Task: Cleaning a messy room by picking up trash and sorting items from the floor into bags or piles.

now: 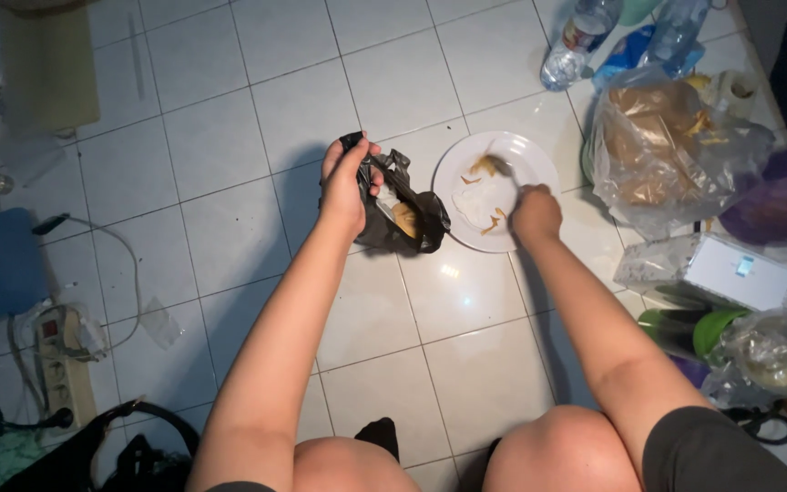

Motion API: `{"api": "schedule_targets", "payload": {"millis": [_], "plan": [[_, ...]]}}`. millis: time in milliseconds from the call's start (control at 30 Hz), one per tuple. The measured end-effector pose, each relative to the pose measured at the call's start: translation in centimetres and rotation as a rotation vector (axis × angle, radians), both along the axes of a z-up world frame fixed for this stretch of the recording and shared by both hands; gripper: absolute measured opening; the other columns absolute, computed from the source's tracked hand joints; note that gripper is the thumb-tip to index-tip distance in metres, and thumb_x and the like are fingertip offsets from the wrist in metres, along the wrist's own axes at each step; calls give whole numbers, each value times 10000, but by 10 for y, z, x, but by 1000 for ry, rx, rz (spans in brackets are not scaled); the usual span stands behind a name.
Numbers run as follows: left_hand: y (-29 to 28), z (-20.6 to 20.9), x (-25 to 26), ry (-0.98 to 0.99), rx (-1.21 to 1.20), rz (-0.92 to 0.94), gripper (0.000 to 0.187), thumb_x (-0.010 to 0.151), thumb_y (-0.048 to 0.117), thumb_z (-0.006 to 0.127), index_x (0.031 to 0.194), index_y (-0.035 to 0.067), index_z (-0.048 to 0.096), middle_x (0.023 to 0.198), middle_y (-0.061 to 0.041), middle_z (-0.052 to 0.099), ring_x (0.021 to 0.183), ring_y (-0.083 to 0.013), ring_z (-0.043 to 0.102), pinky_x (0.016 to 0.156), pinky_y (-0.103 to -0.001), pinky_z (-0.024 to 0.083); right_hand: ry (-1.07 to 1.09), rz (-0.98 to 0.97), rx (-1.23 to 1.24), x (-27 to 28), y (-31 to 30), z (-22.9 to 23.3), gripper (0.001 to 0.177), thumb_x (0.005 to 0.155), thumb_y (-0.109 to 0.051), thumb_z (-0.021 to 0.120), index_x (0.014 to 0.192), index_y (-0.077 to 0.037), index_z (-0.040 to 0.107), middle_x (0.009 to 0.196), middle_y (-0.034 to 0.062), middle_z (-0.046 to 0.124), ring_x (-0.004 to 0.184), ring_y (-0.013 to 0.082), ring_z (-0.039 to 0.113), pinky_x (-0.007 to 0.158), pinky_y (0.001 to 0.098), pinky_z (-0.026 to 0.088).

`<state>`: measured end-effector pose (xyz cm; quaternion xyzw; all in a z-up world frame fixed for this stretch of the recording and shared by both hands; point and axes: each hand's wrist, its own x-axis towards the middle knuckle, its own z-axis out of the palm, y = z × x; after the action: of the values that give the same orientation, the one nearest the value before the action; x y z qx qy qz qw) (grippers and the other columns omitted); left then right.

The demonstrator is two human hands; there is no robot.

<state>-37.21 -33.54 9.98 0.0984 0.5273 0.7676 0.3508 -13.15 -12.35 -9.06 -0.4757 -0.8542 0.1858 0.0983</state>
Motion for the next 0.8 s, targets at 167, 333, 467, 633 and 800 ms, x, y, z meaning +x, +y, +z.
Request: {"api": "schedule_targets", "payload": {"millis": [167,333,467,633,800], "plan": [[3,-2,-2,-35,20,34,238,966,211,646,1144,65,583,970,-72,656,578,-162,570,480,-296,402,-34,150,66,-2,-20,28,195,823,-50,632,967,-105,753,1064,173,666,963,396,670,817,523,541],[4,-3,0,-55,8,46,232,967,212,645,1145,77,582,979,-68,655,589,-161,578,489,-294,410,2,142,121,8,-8,8,264,739,-32,660,991,-75,726,1083,159,668,931,388,679,790,493,558],[8,-10,-1,-58,27,57,221,967,193,653,1138,69,586,974,-77,656,584,-165,575,480,-292,397,-64,115,10,13,-16,25,175,812,-99,662,972,-96,733,1076,181,673,924,389,687,793,487,562],[8,-15,1,-73,41,65,217,957,177,650,1142,84,584,955,-73,656,575,-162,575,471,-289,400,-31,53,-40,25,-20,33,216,876,-223,673,1037,-83,705,1017,205,688,918,398,690,790,499,559],[11,-12,2,-95,-2,100,225,948,174,642,1143,76,587,938,-74,658,557,-160,558,451,-290,385,-75,-248,-30,38,-12,35,555,858,-329,718,1253,17,539,1014,288,673,875,449,699,730,523,574]]}}
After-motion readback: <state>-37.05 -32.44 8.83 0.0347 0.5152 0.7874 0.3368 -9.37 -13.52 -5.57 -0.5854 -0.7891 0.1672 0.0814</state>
